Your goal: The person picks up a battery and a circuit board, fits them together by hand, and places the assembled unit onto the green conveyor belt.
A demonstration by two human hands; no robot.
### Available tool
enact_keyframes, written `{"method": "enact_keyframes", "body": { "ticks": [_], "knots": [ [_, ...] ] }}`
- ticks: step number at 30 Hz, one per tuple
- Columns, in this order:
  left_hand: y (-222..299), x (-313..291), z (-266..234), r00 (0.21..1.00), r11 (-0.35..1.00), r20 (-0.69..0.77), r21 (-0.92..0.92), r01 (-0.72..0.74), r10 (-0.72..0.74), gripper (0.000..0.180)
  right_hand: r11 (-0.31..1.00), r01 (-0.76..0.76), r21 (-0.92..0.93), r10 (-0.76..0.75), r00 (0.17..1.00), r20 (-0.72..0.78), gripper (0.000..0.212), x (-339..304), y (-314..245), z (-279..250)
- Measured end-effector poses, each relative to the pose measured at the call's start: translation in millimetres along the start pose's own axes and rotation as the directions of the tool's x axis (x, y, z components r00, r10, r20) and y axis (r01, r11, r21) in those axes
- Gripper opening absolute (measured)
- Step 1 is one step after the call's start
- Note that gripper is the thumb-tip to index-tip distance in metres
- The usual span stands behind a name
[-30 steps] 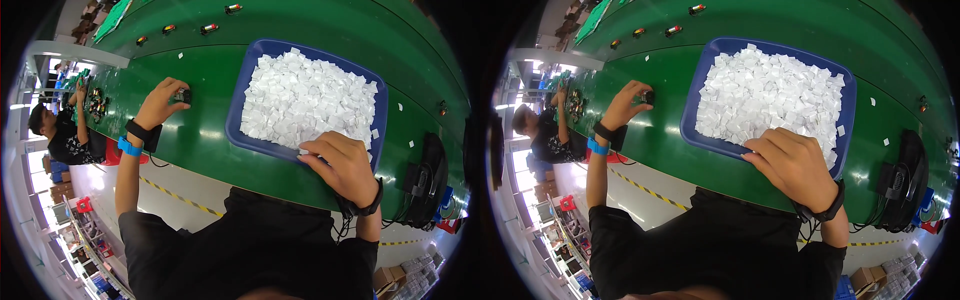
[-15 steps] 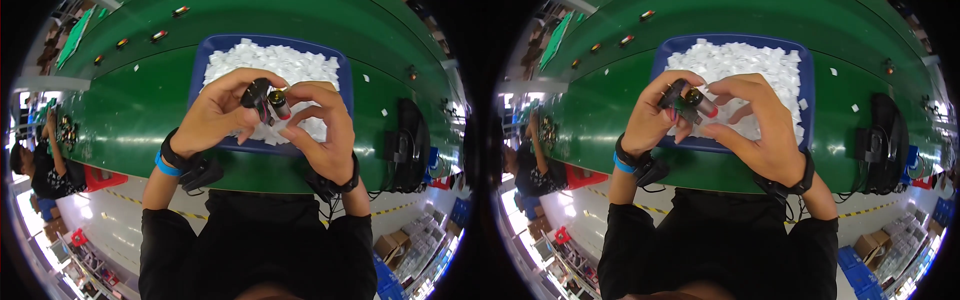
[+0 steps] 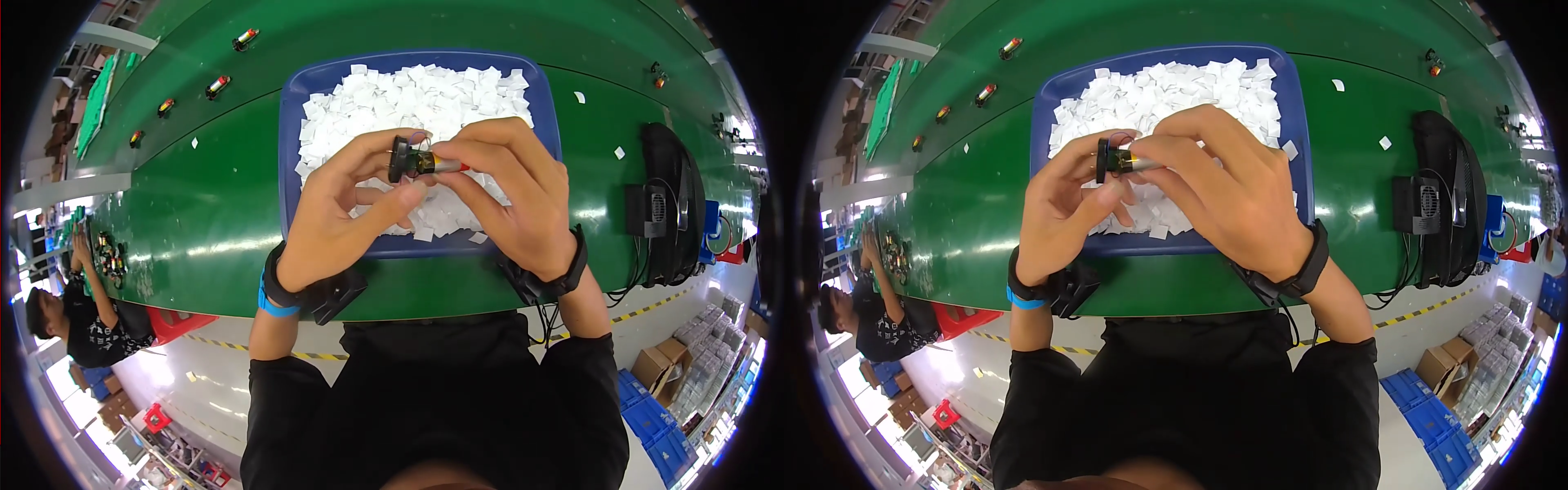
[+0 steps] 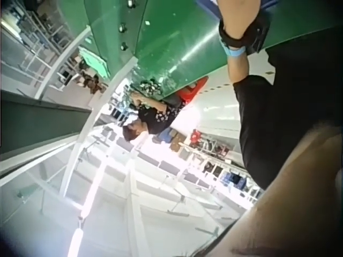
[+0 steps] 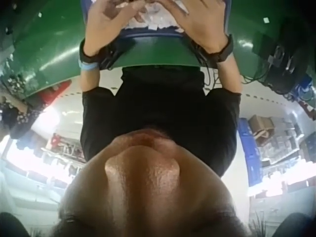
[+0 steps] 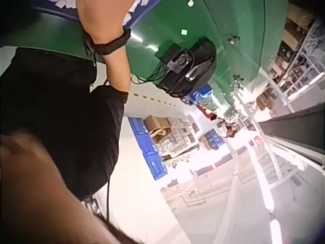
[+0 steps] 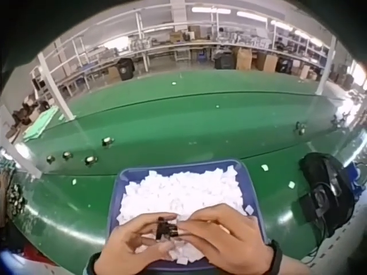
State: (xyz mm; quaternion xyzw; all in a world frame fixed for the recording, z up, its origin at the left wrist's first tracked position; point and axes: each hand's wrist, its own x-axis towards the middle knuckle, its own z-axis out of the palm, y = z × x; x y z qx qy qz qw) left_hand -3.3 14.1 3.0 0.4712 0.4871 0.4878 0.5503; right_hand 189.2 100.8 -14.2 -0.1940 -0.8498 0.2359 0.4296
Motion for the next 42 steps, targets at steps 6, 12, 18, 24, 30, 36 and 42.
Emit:
{"method": "enact_keyframes", "body": {
  "ticks": [6, 12, 18, 24, 30, 36, 42],
  "knots": [
    [-7, -5, -1, 0.999, 0.998, 0.005, 0.035, -0.047, 0.047, 0.039, 0.998, 0.009, -0.062, -0.010, 1.000, -0.019, 0.030, 2, -5, 1],
    [-14, -4, -4, 1.000, 0.999, 0.012, -0.027, -0.026, 0.026, 0.030, 0.971, 0.090, -0.221, -0.086, 0.996, 0.027, 0.032, 4, -6, 0],
    [-17, -5, 0, 1.000, 0.996, -0.027, -0.086, -0.001, -0.001, 0.030, 0.982, 0.081, -0.173, -0.078, 0.997, 0.022, 0.033, 0, -9, 4],
    [-11, -5, 0, 0.998, 0.997, 0.011, -0.021, 0.070, -0.069, 0.026, 0.984, -0.115, 0.135, 0.107, 0.992, 0.061, 0.028, 2, -14, -7],
    [-14, -8, 0, 0.992, 0.996, 0.096, 0.022, 0.082, -0.084, 0.025, 0.886, -0.364, 0.286, 0.318, 0.928, 0.196, 0.017, 3, -8, -8],
    [-18, -11, -1, 0.985, 1.000, 0.172, 0.018, 0.017, -0.020, 0.025, 0.742, -0.572, 0.348, 0.478, 0.817, 0.324, 0.010, 4, -10, -8],
    [-20, -7, 2, 0.992, 0.992, -0.019, -0.003, -0.127, 0.126, 0.027, 0.811, -0.519, 0.268, 0.512, 0.853, 0.103, 0.011, 5, -9, -11]
  ]
}}
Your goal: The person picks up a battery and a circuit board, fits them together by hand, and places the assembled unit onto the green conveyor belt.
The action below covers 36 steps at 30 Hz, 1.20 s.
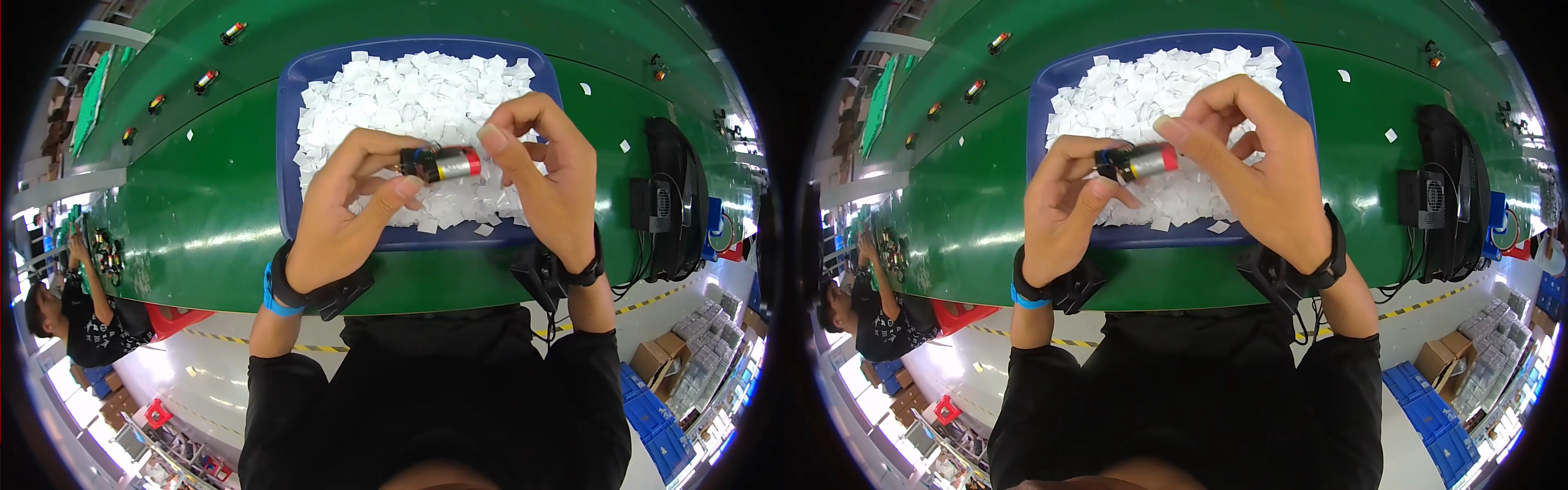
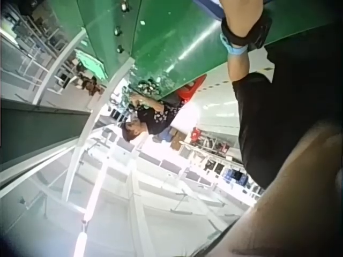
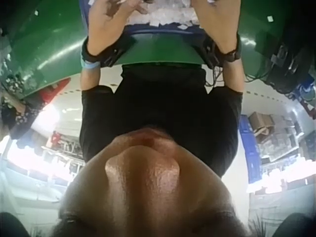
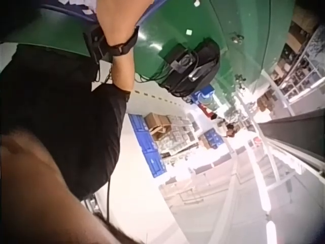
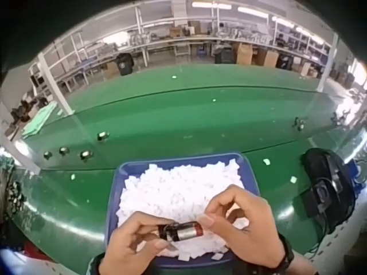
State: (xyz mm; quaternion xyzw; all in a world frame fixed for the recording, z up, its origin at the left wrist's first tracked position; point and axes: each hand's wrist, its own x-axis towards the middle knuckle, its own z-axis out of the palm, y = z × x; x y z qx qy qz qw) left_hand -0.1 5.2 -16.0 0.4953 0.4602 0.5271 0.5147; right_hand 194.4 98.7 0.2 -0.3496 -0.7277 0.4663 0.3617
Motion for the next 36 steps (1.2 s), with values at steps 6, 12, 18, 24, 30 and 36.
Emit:
{"method": "enact_keyframes", "body": {
  "ticks": [6, 12, 18, 24, 30, 36],
  "knots": [
    [-6, -1, -2, 0.978, 0.975, -0.102, 0.143, -0.169, 0.184, 0.029, 0.972, -0.198, 0.127, 0.170, 0.965, 0.201, 0.013, -2, -3, 8],
    [4, 3, 0, 0.965, 0.915, -0.108, 0.359, -0.186, 0.238, 0.032, 0.900, -0.278, 0.335, 0.222, 0.955, 0.197, 0.016, -6, 0, 11],
    [4, -2, 1, 0.973, 0.865, -0.094, 0.480, -0.142, 0.212, 0.037, 0.960, -0.049, 0.275, 0.029, 0.997, 0.075, 0.016, -11, 4, 22],
    [-1, -6, 3, 0.945, 0.861, -0.107, 0.453, -0.230, 0.308, 0.036, 0.964, 0.006, 0.265, -0.029, 0.996, 0.085, 0.018, -14, -2, 19],
    [-4, -4, 2, 0.922, 0.847, -0.063, 0.422, -0.322, 0.382, 0.035, 0.970, 0.158, 0.186, -0.172, 0.983, 0.063, 0.022, -14, -4, 17],
    [-7, -3, 1, 0.913, 0.858, -0.076, 0.378, -0.346, 0.402, 0.036, 0.955, 0.245, 0.171, -0.254, 0.967, 0.036, 0.025, -13, -4, 16]
  ]
}}
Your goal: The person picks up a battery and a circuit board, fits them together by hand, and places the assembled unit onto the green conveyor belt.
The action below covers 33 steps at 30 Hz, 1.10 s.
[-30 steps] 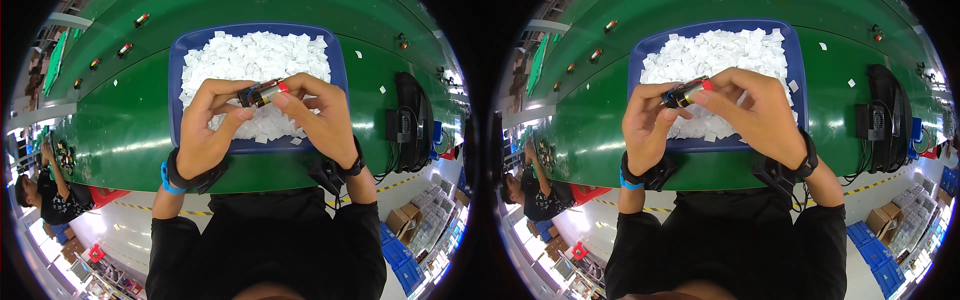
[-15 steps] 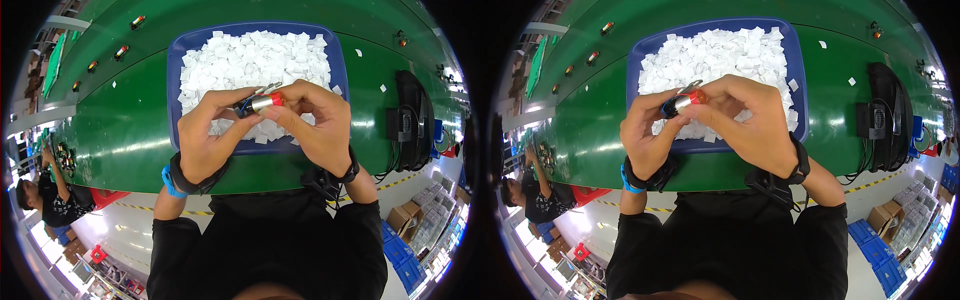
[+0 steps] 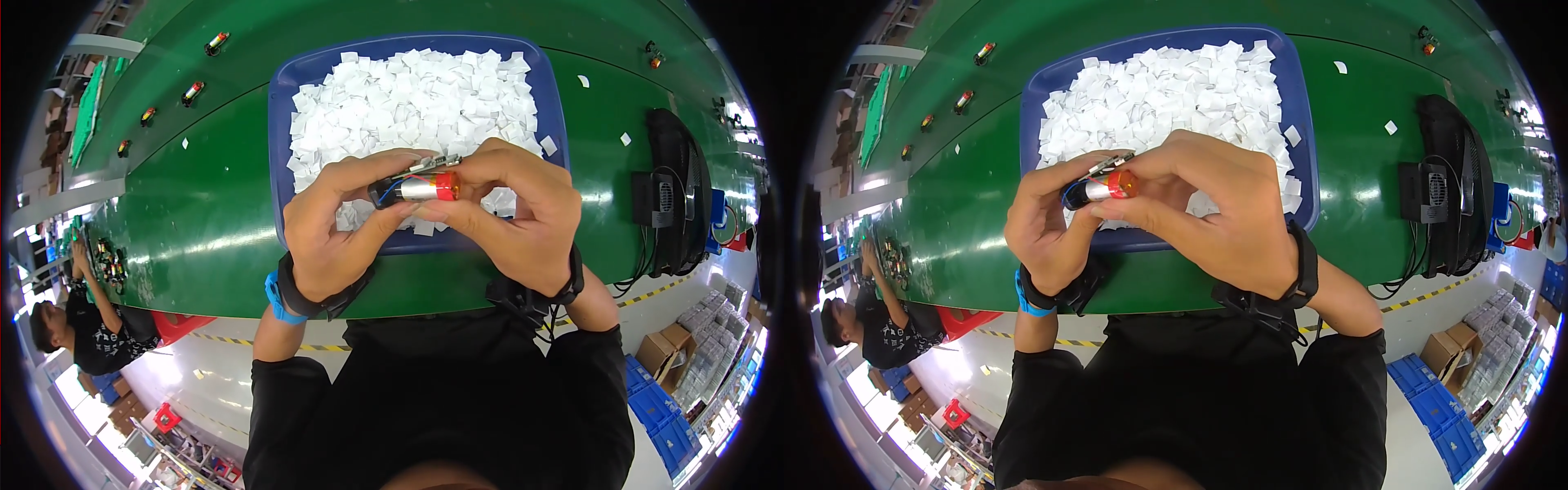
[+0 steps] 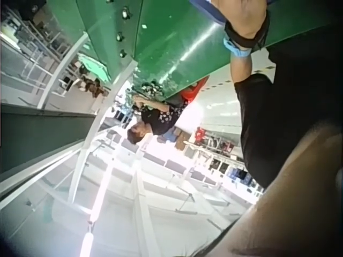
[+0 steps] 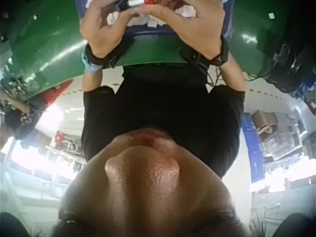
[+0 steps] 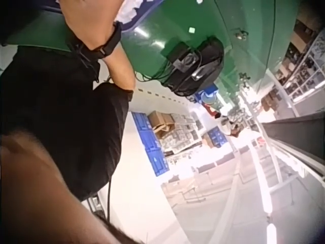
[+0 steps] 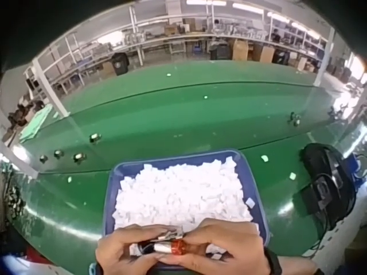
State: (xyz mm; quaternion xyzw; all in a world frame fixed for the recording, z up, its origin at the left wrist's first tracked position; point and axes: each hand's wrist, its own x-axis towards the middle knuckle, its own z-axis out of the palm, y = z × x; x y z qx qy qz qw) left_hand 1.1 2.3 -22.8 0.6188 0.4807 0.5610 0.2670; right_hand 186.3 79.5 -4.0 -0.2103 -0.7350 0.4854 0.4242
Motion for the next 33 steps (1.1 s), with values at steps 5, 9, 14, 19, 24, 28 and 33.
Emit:
{"method": "enact_keyframes", "body": {
  "ticks": [5, 9, 14, 19, 24, 28, 33],
  "knots": [
    [1, 1, 0, 0.999, 0.998, -0.018, 0.043, -0.039, 0.040, 0.038, 0.999, -0.041, 0.013, 0.041, 0.999, -0.016, 0.023, 0, 0, 1],
    [2, 4, 1, 0.995, 0.992, -0.050, 0.091, -0.085, 0.090, 0.038, 0.989, -0.133, 0.060, 0.131, 0.991, 0.025, 0.019, 1, -3, 0],
    [1, 4, -2, 0.995, 0.983, -0.039, 0.161, -0.083, 0.090, 0.038, 0.968, -0.224, 0.110, 0.223, 0.974, 0.026, 0.015, -1, 1, 1],
    [5, 1, -4, 0.997, 0.991, -0.030, 0.113, 0.071, -0.068, 0.039, 0.971, -0.202, 0.127, 0.200, 0.979, 0.030, 0.017, -1, -1, 1],
    [8, 2, -5, 0.988, 0.986, -0.003, 0.065, 0.155, -0.155, 0.039, 0.931, -0.314, 0.187, 0.307, 0.950, 0.063, 0.019, 0, -4, 0],
    [8, 3, -9, 0.992, 0.984, 0.041, 0.138, 0.113, -0.119, 0.038, 0.892, -0.396, 0.217, 0.380, 0.918, 0.110, 0.018, 1, -5, -1],
    [7, 3, -5, 0.998, 0.988, 0.031, 0.149, 0.049, -0.055, 0.038, 0.900, -0.390, 0.195, 0.374, 0.920, 0.113, 0.018, 1, -3, -1]
  ]
}}
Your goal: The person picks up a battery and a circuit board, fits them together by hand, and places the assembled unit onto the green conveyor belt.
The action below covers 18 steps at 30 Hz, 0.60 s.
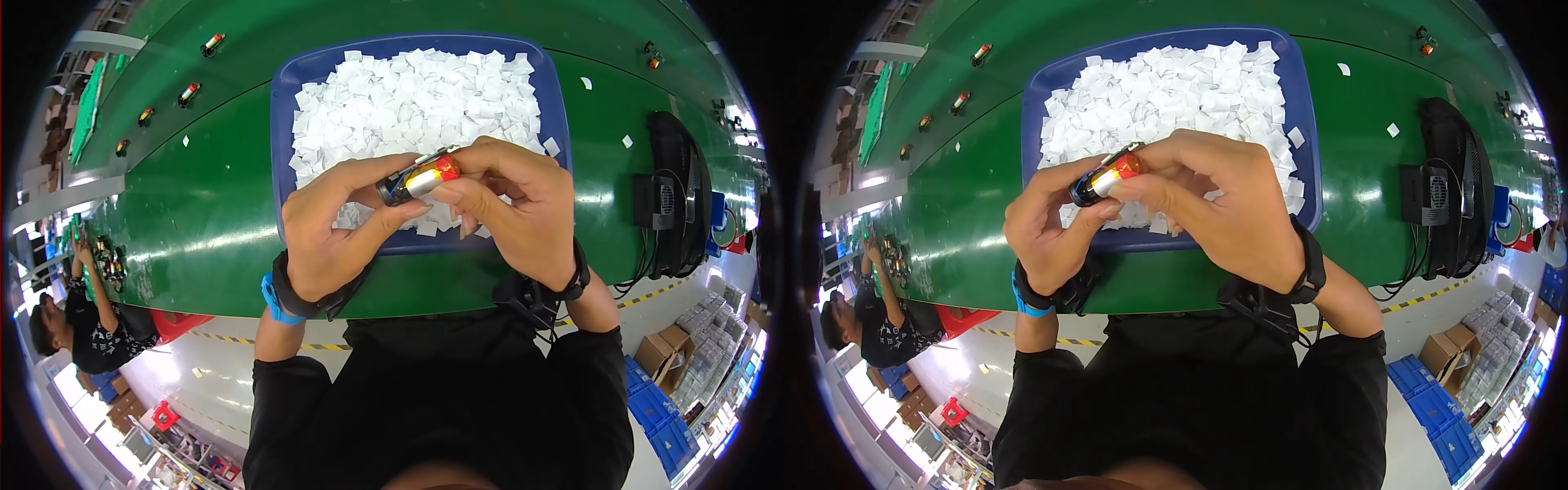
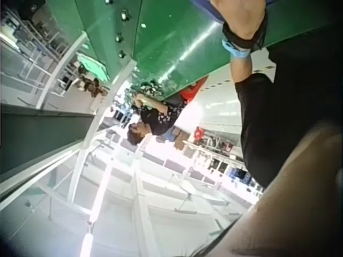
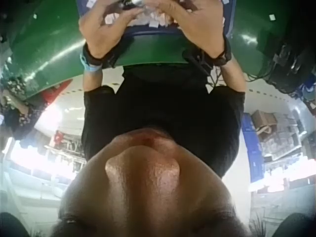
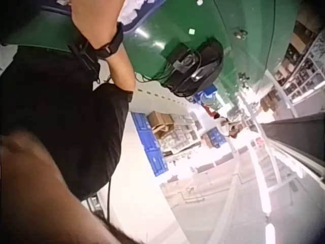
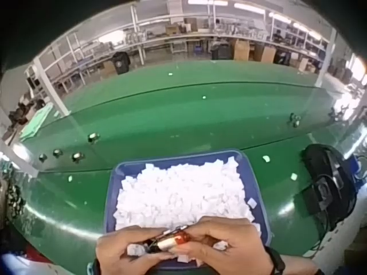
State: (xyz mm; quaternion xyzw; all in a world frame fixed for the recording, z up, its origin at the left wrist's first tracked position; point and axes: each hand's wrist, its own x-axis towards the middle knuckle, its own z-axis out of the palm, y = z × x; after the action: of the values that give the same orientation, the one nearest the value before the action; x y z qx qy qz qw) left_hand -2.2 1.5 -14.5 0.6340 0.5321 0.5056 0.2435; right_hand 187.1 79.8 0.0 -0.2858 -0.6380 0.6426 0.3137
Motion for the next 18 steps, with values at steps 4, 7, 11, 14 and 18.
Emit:
{"method": "enact_keyframes", "body": {
  "ticks": [4, 7, 11, 14, 18],
  "knots": [
    [0, 1, -1, 1.000, 1.000, 0.005, -0.024, 0.008, -0.008, 0.038, 0.999, 0.029, -0.038, -0.029, 1.000, 0.001, 0.017, 0, 1, -1],
    [-1, -1, -2, 0.999, 0.996, 0.028, -0.073, 0.042, -0.040, 0.037, 0.997, 0.052, -0.060, -0.052, 0.999, 0.010, 0.017, 0, 0, -1],
    [0, -5, -5, 0.991, 0.972, 0.079, -0.198, 0.123, -0.109, 0.034, 0.990, 0.112, -0.091, -0.109, 0.993, 0.036, 0.016, 0, 1, -5],
    [5, -4, -7, 0.983, 0.945, 0.130, -0.285, 0.162, -0.129, 0.031, 0.980, 0.162, -0.118, -0.155, 0.986, 0.065, 0.016, -1, 3, -6],
    [14, 4, -9, 0.887, 0.696, 0.277, -0.550, 0.462, -0.369, 0.025, 0.956, 0.271, -0.111, -0.283, 0.952, -0.118, 0.024, 2, 2, -2]
  ]
}}
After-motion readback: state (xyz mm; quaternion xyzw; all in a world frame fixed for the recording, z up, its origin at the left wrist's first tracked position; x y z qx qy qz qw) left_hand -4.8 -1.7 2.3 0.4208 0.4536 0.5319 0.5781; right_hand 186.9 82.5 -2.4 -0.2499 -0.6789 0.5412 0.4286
